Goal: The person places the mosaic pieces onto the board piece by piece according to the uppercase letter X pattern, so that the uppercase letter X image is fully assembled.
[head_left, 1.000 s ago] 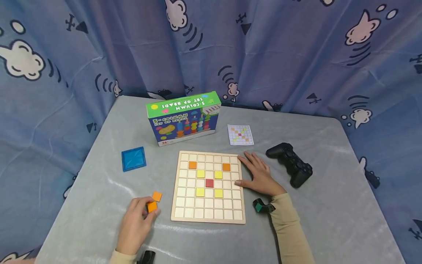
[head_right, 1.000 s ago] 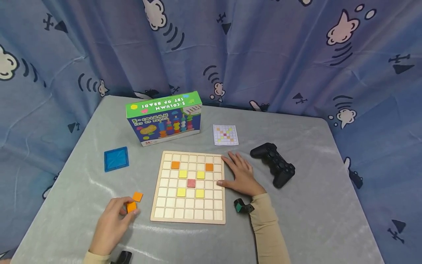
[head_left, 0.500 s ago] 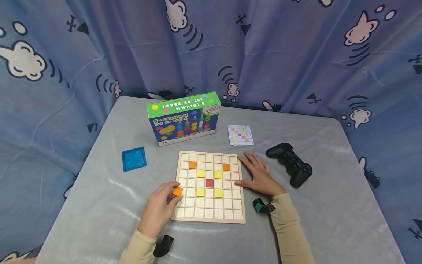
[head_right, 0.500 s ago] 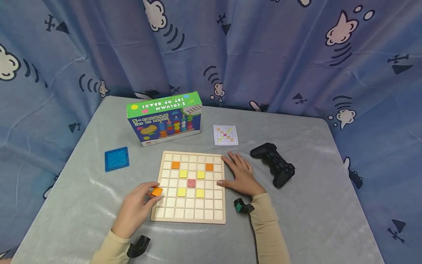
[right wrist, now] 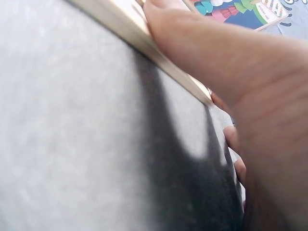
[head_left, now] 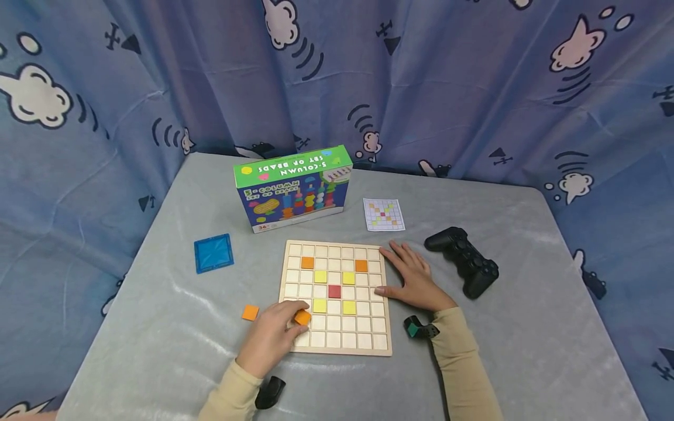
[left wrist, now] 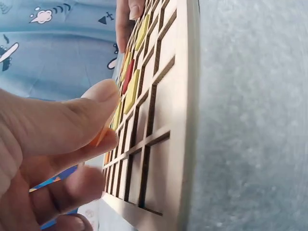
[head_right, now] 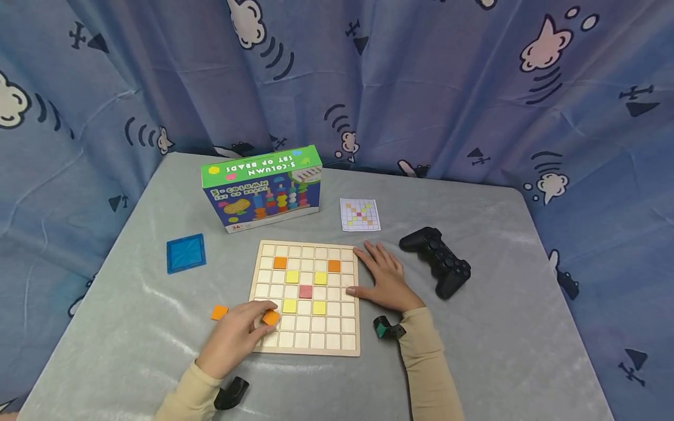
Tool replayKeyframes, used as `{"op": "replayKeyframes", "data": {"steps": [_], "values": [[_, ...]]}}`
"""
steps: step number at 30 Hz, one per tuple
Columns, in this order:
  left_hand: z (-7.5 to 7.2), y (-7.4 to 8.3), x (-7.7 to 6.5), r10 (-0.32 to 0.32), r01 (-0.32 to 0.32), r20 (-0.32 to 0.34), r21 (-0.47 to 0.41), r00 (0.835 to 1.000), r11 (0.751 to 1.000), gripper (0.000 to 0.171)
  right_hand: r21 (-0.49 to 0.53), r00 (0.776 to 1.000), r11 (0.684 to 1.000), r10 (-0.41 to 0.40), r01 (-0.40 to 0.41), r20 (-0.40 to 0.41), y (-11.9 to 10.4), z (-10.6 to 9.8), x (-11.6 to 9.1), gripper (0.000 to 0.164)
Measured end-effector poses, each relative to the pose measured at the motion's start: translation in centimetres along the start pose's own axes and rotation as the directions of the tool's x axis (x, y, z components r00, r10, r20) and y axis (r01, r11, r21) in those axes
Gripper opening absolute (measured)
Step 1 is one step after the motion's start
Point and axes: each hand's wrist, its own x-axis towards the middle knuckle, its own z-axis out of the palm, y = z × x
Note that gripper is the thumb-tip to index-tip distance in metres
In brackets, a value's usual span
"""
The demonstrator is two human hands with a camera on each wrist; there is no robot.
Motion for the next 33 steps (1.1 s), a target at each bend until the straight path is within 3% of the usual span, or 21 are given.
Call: {"op": "replayKeyframes", "data": {"steps": [8,19,23,33], "values": [[0.22,-0.20,-0.35,-0.023,0.021,0.050,0.034,0.998,0.999,0.036,-0.002,1.000,1.000,0.001,-0.001,0.008,0.04,0.10,0.02,0.090],[0.15,-0.48,-0.43,0.023,-0.024,0.076,0.010,0.997,1.000,0.039,0.002,1.000,1.000,0.004,-0.004,0.007,-0.10,-0.09,-0.06,0.090],[0.15,-0.57,-0.31,0.049,-0.051,0.070,0.028,0.996,0.998,0.041,0.000,1.000,1.000,0.004,-0.004,0.005,-0.19,-0.13,-0.03,0.090],[0.28,-0.59,-0.11,0.003,-0.008,0.046,0.091,0.999,0.996,0.033,0.000,1.000,1.000,0.000,0.000,0.003,-0.16,-0.11,0.00,0.090]]}}
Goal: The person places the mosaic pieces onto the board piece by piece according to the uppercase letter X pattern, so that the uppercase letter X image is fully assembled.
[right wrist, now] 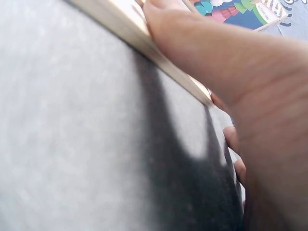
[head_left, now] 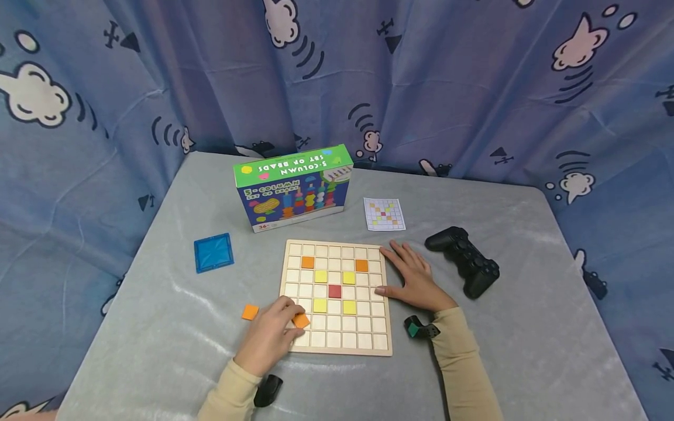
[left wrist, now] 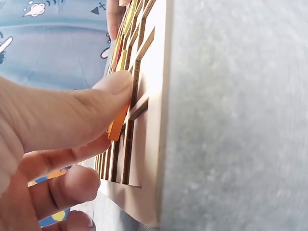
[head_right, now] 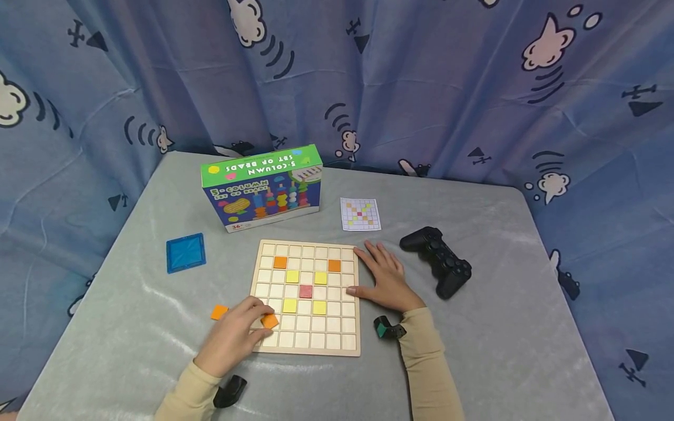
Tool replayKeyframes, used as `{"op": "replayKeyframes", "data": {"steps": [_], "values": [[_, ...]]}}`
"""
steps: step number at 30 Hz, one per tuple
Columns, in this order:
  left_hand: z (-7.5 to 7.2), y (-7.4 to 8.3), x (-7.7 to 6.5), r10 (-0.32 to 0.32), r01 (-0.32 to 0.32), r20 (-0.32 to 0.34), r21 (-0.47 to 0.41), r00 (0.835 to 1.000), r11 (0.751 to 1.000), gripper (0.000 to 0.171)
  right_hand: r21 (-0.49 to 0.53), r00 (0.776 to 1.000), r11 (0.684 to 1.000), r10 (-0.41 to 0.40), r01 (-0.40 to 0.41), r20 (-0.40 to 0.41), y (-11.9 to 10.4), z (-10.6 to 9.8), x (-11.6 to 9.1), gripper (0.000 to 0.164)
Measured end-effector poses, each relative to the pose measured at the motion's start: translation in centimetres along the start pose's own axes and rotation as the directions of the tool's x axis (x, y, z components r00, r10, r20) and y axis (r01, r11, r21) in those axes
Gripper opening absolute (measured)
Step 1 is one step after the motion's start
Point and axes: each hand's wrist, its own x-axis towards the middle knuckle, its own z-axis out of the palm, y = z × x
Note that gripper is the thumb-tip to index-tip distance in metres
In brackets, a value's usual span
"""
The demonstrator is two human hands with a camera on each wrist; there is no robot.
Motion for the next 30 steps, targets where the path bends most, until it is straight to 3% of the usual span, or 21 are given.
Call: {"op": "replayKeyframes", "data": {"steps": [12,30], "values": [[-0.09,-0.10,0.21,0.058,-0.057,0.021,-0.041,0.998,0.998,0.031,-0.002,1.000,1.000,0.003,-0.003,-0.001,-0.03,0.04,-0.03,0.090],[0.03,-0.18,0.29,0.073,-0.073,0.001,-0.076,0.997,0.994,0.031,-0.004,1.000,1.000,-0.001,0.001,-0.004,0.05,0.09,0.13,0.090]]}}
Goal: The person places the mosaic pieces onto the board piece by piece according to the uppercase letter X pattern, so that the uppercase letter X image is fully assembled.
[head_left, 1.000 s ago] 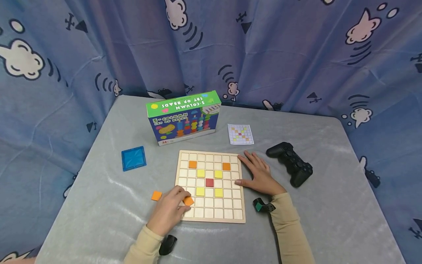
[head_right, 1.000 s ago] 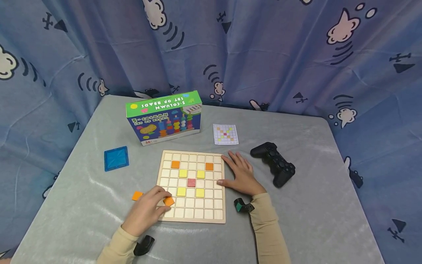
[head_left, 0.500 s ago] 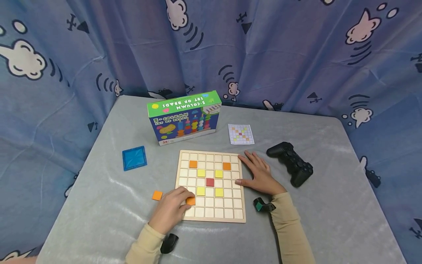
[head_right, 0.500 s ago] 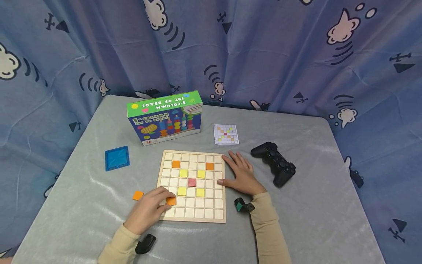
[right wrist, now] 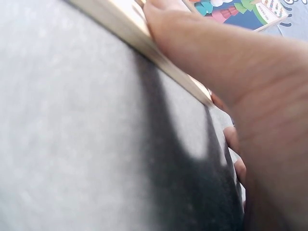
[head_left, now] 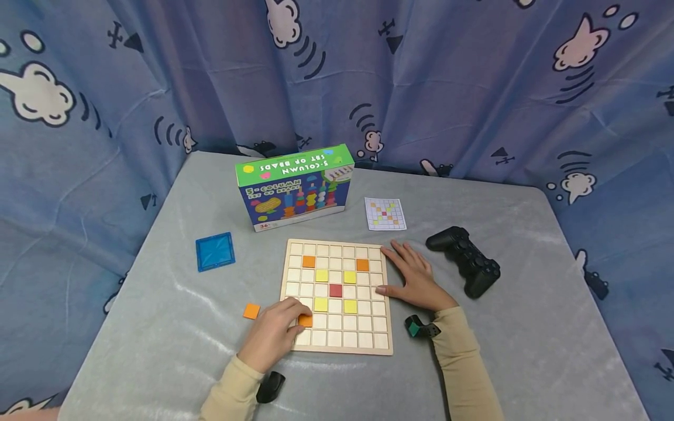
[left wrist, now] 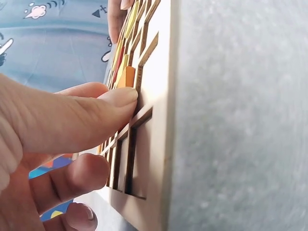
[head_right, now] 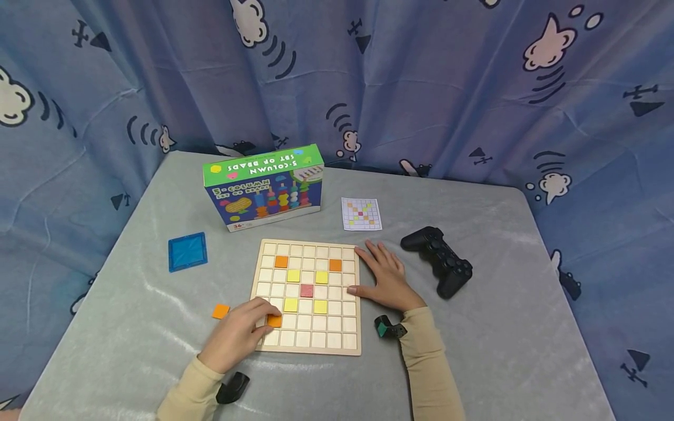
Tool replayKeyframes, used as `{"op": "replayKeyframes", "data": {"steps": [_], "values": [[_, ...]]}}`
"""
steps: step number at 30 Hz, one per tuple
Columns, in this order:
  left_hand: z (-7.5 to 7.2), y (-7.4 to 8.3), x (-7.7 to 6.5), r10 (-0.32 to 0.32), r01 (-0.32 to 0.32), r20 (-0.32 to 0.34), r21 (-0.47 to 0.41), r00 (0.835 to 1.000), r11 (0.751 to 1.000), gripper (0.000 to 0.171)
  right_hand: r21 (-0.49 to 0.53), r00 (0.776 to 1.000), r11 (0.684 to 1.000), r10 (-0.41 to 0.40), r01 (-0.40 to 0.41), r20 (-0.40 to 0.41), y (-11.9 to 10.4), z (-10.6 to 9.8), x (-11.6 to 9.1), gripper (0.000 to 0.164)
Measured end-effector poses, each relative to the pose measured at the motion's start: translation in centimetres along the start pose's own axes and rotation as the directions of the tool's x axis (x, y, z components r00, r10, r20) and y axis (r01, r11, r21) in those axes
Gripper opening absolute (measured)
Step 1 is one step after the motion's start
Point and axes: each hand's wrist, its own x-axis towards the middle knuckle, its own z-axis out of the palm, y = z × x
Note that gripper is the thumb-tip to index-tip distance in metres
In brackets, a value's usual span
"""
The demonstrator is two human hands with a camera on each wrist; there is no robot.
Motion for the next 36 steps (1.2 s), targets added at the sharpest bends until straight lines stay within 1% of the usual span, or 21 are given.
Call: {"op": "replayKeyframes", "data": {"steps": [8,15,19,29,33,36], "values": [[-0.17,-0.08,-0.01,-0.014,0.014,0.014,-0.024,1.000,1.000,0.030,0.001,1.000,1.000,-0.002,0.002,-0.001,-0.04,-0.08,0.01,0.090],[-0.09,0.15,0.07,-0.042,0.042,0.006,0.021,0.999,0.999,0.025,0.001,1.000,1.000,0.001,-0.001,0.004,-0.16,-0.19,0.04,0.090],[-0.07,0.20,0.06,-0.040,0.040,0.001,0.036,0.999,0.999,0.022,0.003,1.000,1.000,0.005,-0.005,0.007,-0.26,-0.25,0.04,0.090],[0.11,-0.26,-0.07,0.002,-0.001,-0.026,0.045,1.000,0.999,0.020,0.008,1.000,1.000,0.005,-0.005,0.008,-0.36,-0.23,0.00,0.090],[0.17,-0.38,-0.17,0.004,-0.002,-0.040,0.061,0.999,0.998,0.021,0.009,1.000,1.000,0.008,-0.008,0.010,-0.29,-0.20,0.00,0.090],[0.08,-0.39,-0.21,-0.009,0.011,-0.038,0.061,0.999,0.998,0.022,0.012,1.000,1.000,0.008,-0.008,0.010,-0.27,-0.19,-0.03,0.090]]}}
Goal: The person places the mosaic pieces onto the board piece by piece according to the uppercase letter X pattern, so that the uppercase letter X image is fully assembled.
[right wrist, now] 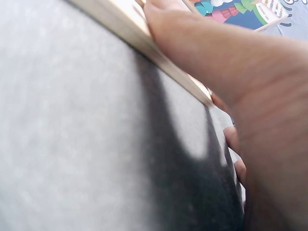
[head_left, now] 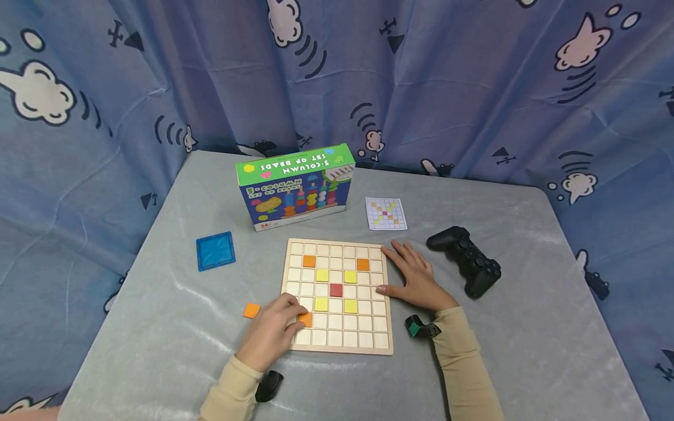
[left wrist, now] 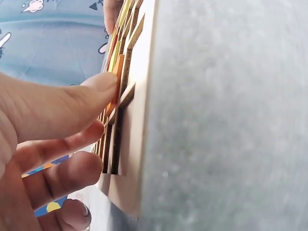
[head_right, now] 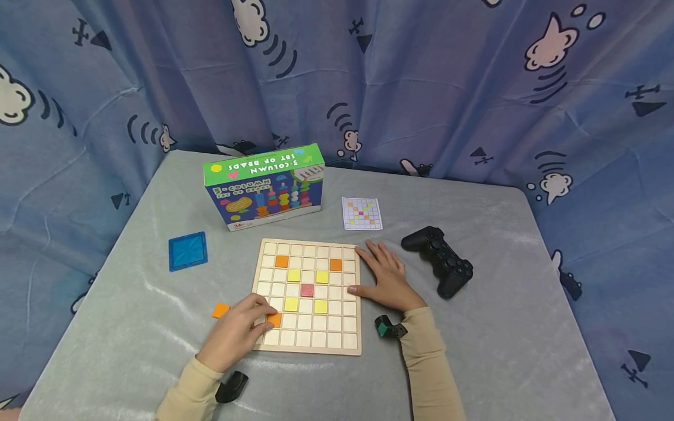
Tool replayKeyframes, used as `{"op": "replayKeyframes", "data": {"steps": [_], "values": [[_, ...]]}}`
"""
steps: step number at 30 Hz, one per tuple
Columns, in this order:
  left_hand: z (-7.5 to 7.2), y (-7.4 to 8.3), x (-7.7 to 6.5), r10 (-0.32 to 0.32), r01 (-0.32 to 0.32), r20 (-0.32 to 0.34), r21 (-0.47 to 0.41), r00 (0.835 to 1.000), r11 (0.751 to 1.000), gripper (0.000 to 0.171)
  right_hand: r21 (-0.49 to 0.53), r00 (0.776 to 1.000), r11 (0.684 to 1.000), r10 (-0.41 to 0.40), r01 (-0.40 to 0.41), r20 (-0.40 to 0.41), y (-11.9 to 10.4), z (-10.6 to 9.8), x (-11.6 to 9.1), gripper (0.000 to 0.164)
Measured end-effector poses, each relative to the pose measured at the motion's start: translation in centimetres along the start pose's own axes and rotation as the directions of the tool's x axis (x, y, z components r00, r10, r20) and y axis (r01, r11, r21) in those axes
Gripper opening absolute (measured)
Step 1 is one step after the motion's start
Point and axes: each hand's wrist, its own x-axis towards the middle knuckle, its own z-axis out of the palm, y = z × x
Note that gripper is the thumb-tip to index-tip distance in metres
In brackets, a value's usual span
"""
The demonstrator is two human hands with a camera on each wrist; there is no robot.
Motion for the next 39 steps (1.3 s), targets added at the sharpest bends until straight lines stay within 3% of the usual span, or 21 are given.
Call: {"op": "replayKeyframes", "data": {"steps": [5,9,13,18,28,35,39], "values": [[-1.0,-0.7,-0.4,-0.079,0.079,0.005,-0.029,0.997,0.996,0.022,0.002,1.000,1.000,0.002,-0.002,-0.006,0.0,0.0,-0.1,0.089],[-2.8,-2.6,-1.6,-0.164,0.164,-0.057,0.005,0.985,0.986,0.025,0.015,1.000,1.000,0.001,-0.001,-0.002,-0.1,0.2,-0.2,0.089],[-4.1,-4.8,-3.0,-0.174,0.182,-0.141,0.044,0.975,0.982,0.030,0.027,1.000,1.000,0.003,-0.002,-0.001,-0.1,0.3,-0.4,0.089],[-4.3,-6.0,-3.9,-0.201,0.212,-0.190,0.035,0.961,0.977,0.029,0.021,1.000,1.000,0.000,0.000,0.001,-0.1,0.3,-0.5,0.088],[-4.1,-6.4,-4.1,-0.245,0.251,-0.097,0.055,0.965,0.967,0.036,0.016,1.000,1.000,-0.005,0.005,-0.017,-0.4,0.2,-0.6,0.090],[-4.1,-6.3,-3.5,-0.336,0.338,-0.042,0.039,0.941,0.940,0.034,0.009,1.000,1.000,-0.010,0.010,-0.020,-0.2,0.1,-0.4,0.089],[-4.3,-6.2,-3.2,-0.350,0.350,-0.024,0.031,0.937,0.936,0.030,0.008,1.000,1.000,-0.007,0.007,-0.018,-0.1,0.1,-0.3,0.090]]}}
